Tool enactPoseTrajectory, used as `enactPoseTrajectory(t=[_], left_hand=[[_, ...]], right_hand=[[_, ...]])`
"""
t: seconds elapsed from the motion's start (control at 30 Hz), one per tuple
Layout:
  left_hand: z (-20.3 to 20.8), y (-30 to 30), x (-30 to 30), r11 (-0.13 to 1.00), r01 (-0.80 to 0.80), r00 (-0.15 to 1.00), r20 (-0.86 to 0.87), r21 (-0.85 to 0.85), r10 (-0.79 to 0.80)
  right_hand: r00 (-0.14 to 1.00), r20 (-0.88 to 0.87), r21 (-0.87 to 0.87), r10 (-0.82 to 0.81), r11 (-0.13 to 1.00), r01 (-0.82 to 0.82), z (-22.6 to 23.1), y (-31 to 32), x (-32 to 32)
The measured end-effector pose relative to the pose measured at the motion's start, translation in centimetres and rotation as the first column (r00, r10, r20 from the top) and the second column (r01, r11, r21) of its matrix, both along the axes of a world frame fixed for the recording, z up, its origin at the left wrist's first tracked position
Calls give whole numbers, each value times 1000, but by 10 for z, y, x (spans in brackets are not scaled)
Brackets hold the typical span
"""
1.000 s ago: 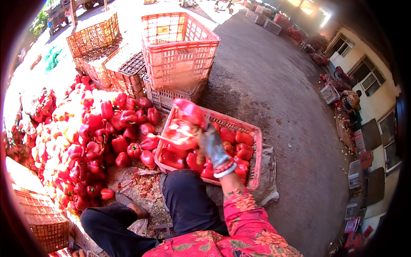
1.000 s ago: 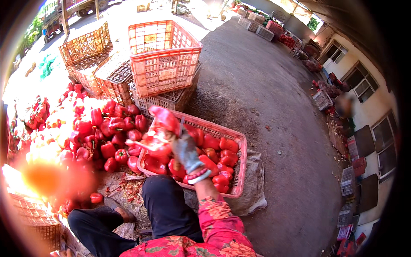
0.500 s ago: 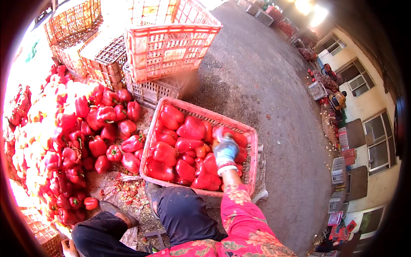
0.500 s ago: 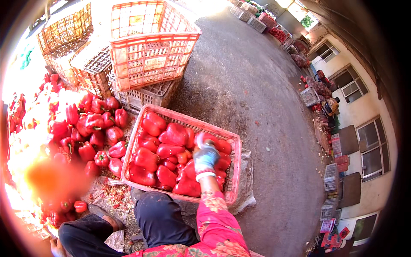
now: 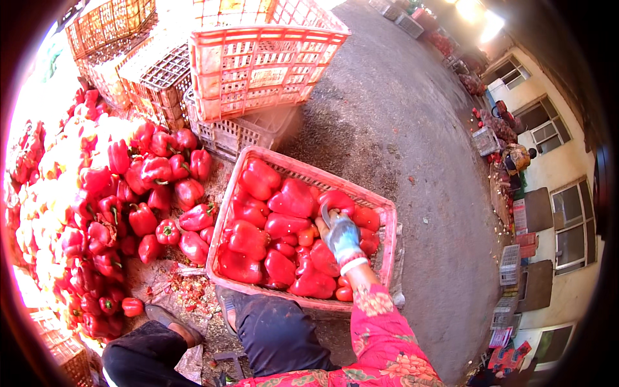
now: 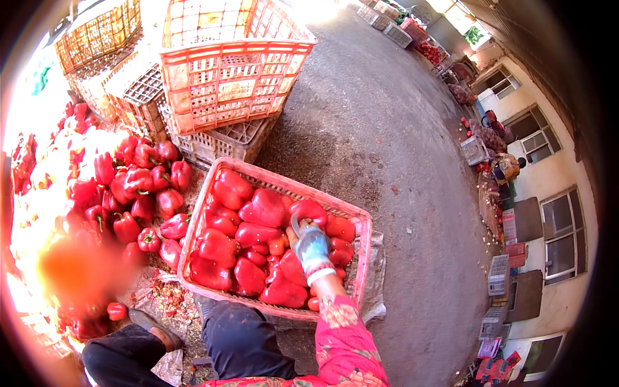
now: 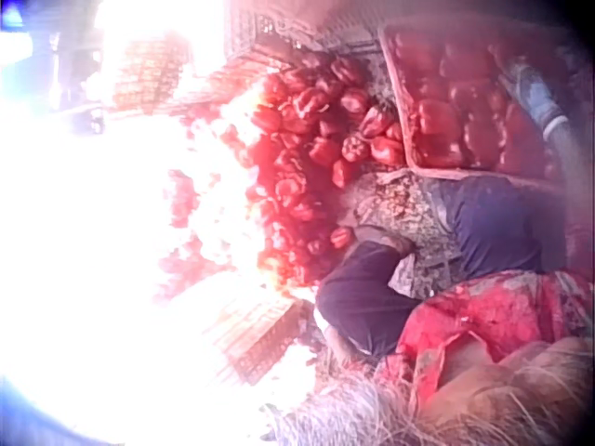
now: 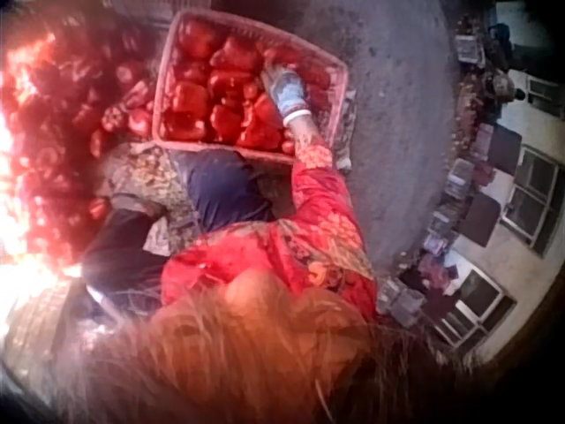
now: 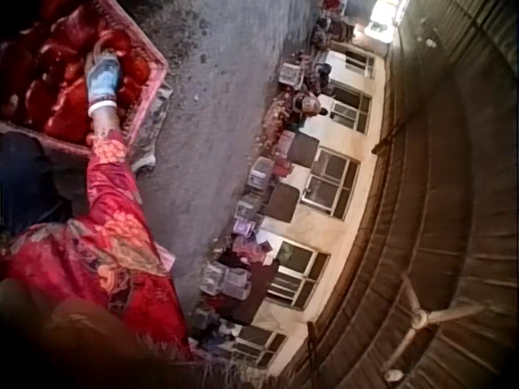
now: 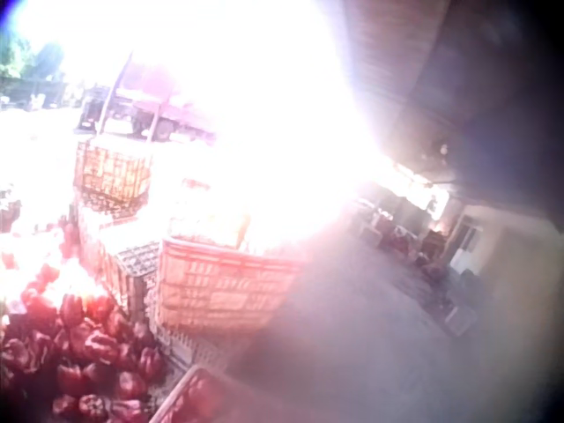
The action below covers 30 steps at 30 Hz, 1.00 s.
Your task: The person de-cores red bell peppers using a small curved knife, placing the processed peppers into a crate and the discarded cores onto the ground.
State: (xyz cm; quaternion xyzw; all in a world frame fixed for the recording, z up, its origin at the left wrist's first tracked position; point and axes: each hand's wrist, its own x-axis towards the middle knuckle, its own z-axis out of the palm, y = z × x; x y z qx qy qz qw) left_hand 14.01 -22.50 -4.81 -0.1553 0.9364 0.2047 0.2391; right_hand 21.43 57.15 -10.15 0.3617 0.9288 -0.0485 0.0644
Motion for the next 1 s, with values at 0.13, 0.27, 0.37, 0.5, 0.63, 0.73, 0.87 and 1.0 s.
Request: enactPoseTrajectory(t=[0.13, 0.27, 0.37, 0.5, 0.63, 0.73, 0.87, 1.0], left_hand=[[-17, 20, 3, 998, 44, 999, -6, 53, -43], [-10, 5, 48, 998, -51, 998, -27, 45, 52], [-33, 41, 28, 991, 73, 997, 25, 112, -77], [-32, 26, 64, 997, 27, 999, 31, 70, -29], [-51, 37, 52, 991, 69, 995, 59, 111, -75], [-46, -18, 107, 999, -39, 998, 55, 24, 37], [-66, -22, 70, 981, 178, 982, 75, -75, -173], [-125, -45, 49, 979, 132, 988, 99, -156, -117]], right_hand=[[993, 111, -218, -44, 974, 67, 3, 39, -14], [948, -68, -781, -312, 607, 144, 21, 7, -40], [864, -203, -704, -460, 682, 198, 59, 28, 64], [927, -310, -113, 211, 960, -256, 16, 11, 46], [964, -235, -55, 125, 988, -141, -29, 46, 57], [959, 60, -188, 277, 947, -262, 7, 12, -30], [933, -334, -153, 132, 969, -192, -5, 50, -5], [963, 60, 131, 263, 954, -269, -85, 81, 3]])
